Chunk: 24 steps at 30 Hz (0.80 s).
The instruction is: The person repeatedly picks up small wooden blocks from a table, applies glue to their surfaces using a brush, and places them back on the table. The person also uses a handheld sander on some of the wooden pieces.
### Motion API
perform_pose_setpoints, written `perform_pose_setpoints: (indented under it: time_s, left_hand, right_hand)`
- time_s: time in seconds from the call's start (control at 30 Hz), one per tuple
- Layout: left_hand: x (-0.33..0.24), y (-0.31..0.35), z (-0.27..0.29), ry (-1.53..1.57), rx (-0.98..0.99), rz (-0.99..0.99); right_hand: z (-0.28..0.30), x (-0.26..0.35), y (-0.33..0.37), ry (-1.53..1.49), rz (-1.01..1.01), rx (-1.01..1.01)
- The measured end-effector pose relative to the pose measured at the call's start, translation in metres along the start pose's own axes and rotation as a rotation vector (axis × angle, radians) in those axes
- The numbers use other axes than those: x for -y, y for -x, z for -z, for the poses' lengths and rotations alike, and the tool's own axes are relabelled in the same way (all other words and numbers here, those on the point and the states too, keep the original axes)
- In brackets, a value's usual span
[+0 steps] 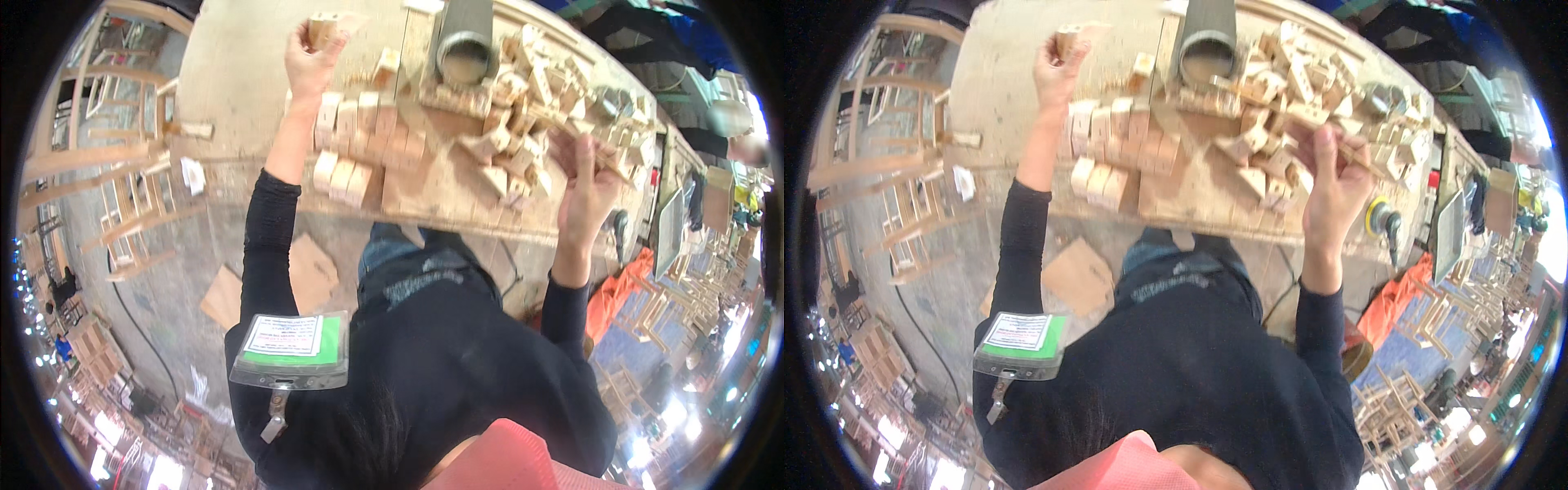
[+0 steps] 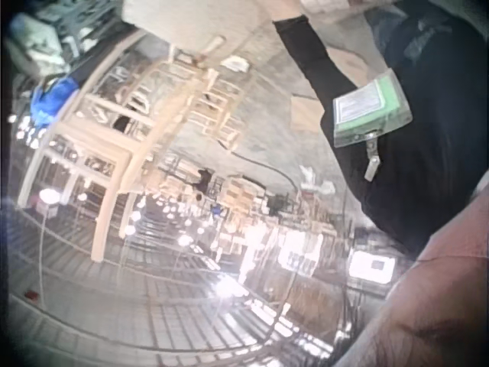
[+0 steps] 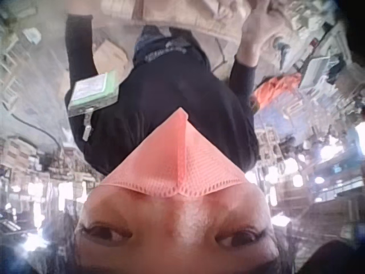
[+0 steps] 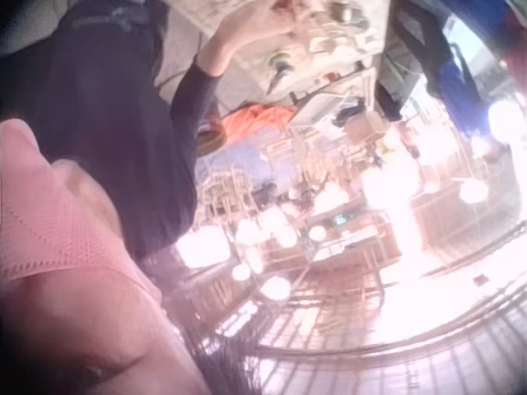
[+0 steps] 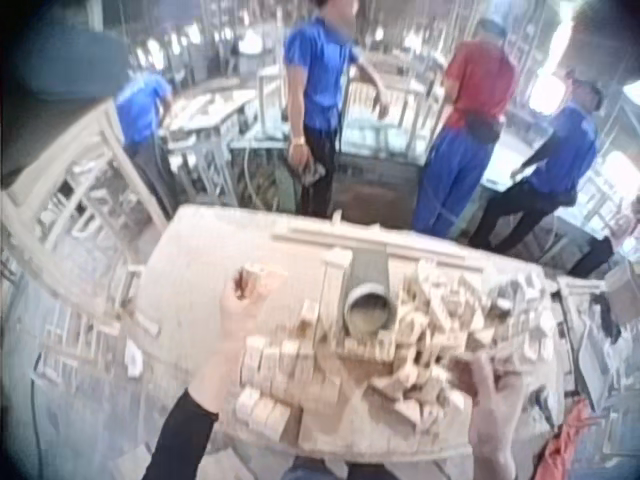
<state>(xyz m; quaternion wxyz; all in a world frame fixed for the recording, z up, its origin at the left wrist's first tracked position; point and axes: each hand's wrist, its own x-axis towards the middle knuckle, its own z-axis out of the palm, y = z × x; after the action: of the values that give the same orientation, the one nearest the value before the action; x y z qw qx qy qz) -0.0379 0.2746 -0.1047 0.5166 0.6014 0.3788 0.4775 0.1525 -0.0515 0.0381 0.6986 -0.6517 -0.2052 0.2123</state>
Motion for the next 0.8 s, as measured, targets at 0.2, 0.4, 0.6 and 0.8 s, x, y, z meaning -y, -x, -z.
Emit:
perform_pose_setpoints:
  time_s: [0.2, 0.4, 0.6, 0.8]
  left_hand:
    - [0.054, -0.112, -0.1, -0.521, -0.055, -0.04]
    - [0.074, -0.14, -0.202, -0.796, -0.145, -0.042]
    - [0.077, -0.132, -0.204, -0.962, -0.073, -0.216]
    - [0.056, -0.127, -0.097, -0.775, 0.225, -0.355]
  right_hand:
    - [-0.023, 0.014, -0.012, 0.018, -0.043, 0.021]
    - [-0.03, 0.017, -0.024, 0.027, -0.103, 0.054]
    - [-0.027, 0.018, -0.034, 0.16, 0.024, 0.08]
    - [-0.04, 0.01, -0.037, 0.424, 0.263, 0.135]
